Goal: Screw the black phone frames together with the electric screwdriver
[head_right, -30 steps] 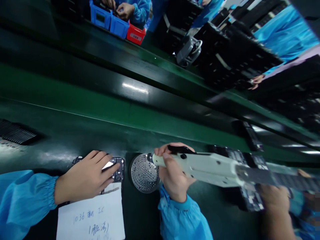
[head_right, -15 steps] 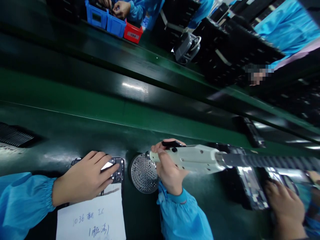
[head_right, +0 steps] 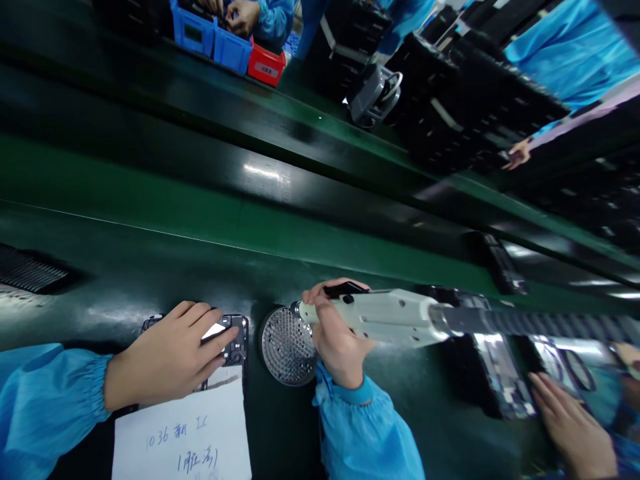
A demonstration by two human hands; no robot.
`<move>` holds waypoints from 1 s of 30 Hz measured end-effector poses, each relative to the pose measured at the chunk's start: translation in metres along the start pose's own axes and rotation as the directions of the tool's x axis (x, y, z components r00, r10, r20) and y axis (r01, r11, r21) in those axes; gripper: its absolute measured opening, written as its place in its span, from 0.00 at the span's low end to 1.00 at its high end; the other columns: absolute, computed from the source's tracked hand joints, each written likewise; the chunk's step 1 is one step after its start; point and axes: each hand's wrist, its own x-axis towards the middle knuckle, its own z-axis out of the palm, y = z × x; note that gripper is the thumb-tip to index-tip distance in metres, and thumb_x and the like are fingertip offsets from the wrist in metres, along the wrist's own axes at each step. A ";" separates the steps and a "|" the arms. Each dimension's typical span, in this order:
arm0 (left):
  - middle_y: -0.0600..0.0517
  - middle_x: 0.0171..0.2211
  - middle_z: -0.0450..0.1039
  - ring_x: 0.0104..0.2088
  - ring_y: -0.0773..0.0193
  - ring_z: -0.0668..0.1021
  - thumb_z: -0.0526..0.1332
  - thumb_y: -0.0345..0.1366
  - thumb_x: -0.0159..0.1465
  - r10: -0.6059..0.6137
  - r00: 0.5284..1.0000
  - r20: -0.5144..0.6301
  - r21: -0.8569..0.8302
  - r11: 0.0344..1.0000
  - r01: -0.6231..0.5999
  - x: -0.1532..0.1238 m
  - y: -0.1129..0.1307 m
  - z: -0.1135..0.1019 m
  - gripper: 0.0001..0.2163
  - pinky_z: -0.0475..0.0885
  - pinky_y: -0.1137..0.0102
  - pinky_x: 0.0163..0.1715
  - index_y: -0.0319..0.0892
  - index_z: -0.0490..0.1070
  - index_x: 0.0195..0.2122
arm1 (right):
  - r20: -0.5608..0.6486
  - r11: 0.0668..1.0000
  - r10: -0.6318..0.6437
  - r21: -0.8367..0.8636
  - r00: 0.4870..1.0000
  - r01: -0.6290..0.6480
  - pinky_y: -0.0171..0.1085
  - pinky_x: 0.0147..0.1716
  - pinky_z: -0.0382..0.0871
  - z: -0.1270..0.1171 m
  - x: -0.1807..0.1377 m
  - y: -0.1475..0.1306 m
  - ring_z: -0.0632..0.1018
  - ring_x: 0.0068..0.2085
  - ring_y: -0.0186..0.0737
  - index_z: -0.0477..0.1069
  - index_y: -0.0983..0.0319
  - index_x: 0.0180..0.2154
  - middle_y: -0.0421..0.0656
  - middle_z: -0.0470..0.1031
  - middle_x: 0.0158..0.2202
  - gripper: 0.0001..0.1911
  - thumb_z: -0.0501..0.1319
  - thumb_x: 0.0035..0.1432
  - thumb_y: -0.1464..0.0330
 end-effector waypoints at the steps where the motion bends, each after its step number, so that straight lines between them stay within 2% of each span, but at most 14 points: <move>1: 0.41 0.47 0.70 0.46 0.47 0.72 0.50 0.39 0.74 0.000 1.000 -0.001 -0.001 1.000 0.000 0.000 0.000 0.000 0.18 0.70 0.54 0.42 0.37 0.67 0.59 | -0.002 1.000 0.005 0.001 1.000 -0.005 0.39 0.30 0.71 0.000 0.000 0.000 0.72 0.29 0.37 0.72 0.62 0.34 0.38 0.68 0.26 0.08 0.67 0.49 0.74; 14: 0.40 0.46 0.70 0.45 0.47 0.73 0.51 0.39 0.73 -0.001 1.000 -0.010 -0.006 1.000 0.001 0.000 0.000 0.000 0.18 0.69 0.55 0.42 0.37 0.67 0.59 | -0.032 0.999 0.020 0.026 0.999 -0.020 0.40 0.31 0.72 -0.002 -0.002 0.003 0.72 0.28 0.37 0.74 0.61 0.36 0.38 0.68 0.27 0.11 0.69 0.48 0.73; 30: 0.40 0.47 0.70 0.45 0.47 0.72 0.50 0.38 0.74 -0.001 1.000 -0.013 -0.010 1.000 0.001 0.000 0.001 0.000 0.18 0.70 0.54 0.41 0.36 0.67 0.59 | -0.020 1.000 0.014 0.021 1.000 -0.014 0.39 0.30 0.70 0.001 -0.001 0.001 0.72 0.28 0.37 0.73 0.61 0.35 0.39 0.69 0.27 0.10 0.69 0.49 0.73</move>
